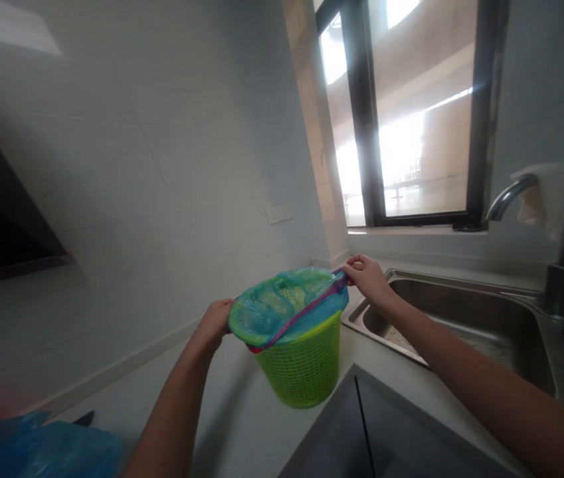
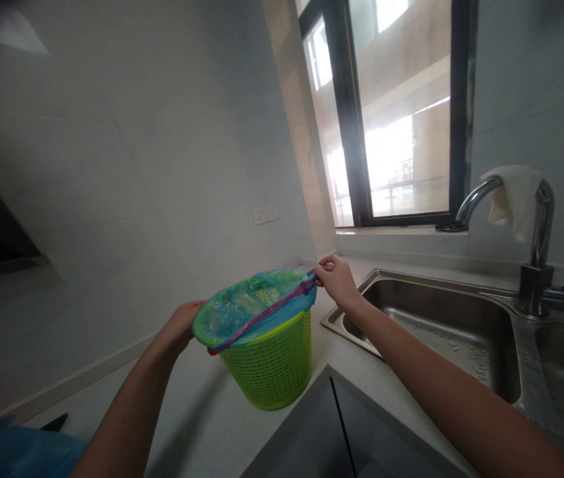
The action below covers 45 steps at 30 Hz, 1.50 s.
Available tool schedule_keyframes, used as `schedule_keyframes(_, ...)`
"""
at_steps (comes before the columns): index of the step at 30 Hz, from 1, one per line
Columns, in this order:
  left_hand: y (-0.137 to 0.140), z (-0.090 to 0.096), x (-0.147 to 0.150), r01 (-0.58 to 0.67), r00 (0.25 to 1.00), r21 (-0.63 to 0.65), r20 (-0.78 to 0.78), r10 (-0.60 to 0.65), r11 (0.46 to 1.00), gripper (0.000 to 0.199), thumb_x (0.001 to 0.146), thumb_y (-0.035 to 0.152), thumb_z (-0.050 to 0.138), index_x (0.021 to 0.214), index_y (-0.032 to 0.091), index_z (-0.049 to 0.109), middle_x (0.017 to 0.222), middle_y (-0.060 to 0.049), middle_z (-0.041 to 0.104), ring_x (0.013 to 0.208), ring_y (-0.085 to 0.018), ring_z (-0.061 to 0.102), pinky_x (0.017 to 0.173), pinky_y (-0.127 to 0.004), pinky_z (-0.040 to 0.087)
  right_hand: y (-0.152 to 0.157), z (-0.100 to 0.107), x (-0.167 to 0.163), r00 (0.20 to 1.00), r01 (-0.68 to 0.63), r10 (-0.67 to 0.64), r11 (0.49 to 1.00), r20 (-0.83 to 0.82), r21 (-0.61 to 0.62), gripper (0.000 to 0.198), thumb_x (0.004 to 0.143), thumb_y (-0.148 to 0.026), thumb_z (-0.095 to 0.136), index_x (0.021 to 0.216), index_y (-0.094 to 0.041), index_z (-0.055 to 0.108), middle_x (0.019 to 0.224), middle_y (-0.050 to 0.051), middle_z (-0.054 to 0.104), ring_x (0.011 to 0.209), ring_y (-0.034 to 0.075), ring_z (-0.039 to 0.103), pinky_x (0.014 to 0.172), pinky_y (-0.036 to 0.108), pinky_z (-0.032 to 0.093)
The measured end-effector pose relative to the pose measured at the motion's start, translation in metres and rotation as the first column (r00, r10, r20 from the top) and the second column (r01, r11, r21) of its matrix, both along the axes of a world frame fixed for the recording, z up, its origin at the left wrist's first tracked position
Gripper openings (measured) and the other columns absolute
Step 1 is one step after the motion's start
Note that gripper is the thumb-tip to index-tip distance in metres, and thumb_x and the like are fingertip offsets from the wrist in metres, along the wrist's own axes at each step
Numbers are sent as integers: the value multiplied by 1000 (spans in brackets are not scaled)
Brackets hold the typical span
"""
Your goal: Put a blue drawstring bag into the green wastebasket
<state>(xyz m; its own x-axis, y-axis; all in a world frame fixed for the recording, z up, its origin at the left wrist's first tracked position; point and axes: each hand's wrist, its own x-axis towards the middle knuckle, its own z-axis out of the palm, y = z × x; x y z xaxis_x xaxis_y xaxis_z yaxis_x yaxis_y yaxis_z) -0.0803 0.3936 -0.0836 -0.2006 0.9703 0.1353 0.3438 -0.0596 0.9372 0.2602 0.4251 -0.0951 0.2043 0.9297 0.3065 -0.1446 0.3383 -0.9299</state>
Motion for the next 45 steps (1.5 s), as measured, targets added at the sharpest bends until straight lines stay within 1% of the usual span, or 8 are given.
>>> schedule_keyframes(3,-1,4,5,-74,990,98,127,62,992,25,54,40,71,59,16,65,53,-1,59,52,-17,52,54,-30,43,-8,3,-1,995,10,-29,982,100,187,12,74,-22,70,79,-17,60,60,-3,61,56,11,58,54,23,50)
schedule_keyframes(8,2,7,11,-195,964,193,217,152,962,30,56,41,74,68,14,71,60,-3,66,59,-19,58,59,-30,47,-12,3,-6,986,-64,21,965,167,256,18,74,-32,71,82,-16,65,69,1,66,67,15,63,65,27,51)
schedule_keyframes(14,-10,16,23,-62,967,191,254,12,980,44,53,38,86,87,12,75,74,-5,72,63,-18,63,62,-29,50,-19,7,-13,961,-100,21,956,277,275,14,77,-29,69,83,-17,68,76,3,70,73,16,65,68,26,50)
schedule_keyframes(18,-18,21,27,-18,985,177,172,-13,984,44,52,37,87,87,13,76,73,-5,73,62,-17,62,61,-29,50,-29,14,-16,952,-155,64,944,299,293,14,77,-29,71,82,-17,67,78,2,69,73,15,65,69,26,49)
schedule_keyframes(23,-19,20,27,1,999,195,37,-8,981,41,55,42,83,85,14,77,76,-5,73,63,-18,61,60,-30,48,-34,19,-14,918,-294,150,879,368,375,14,80,-31,71,82,-18,64,80,2,69,79,16,65,76,28,50)
schedule_keyframes(32,-4,11,14,-148,982,346,-56,178,927,33,68,46,66,87,19,66,62,-1,61,52,-15,49,49,-26,34,-30,19,-8,869,-362,131,825,478,433,11,82,-28,70,82,-18,65,83,2,69,83,16,63,82,29,48)
schedule_keyframes(39,-9,15,13,-232,921,340,-225,318,911,31,76,45,57,93,20,63,61,-2,60,51,-18,51,48,-27,33,-24,18,-7,908,-275,131,903,397,330,14,82,-32,67,85,-18,62,78,0,67,75,15,62,73,27,46)
schedule_keyframes(45,-30,34,9,-130,963,58,-232,140,990,43,73,54,60,97,18,61,66,-2,60,57,-20,56,48,-29,40,9,22,-11,959,-18,-26,988,281,153,17,85,-33,54,79,-19,60,79,3,66,77,17,61,77,29,46)
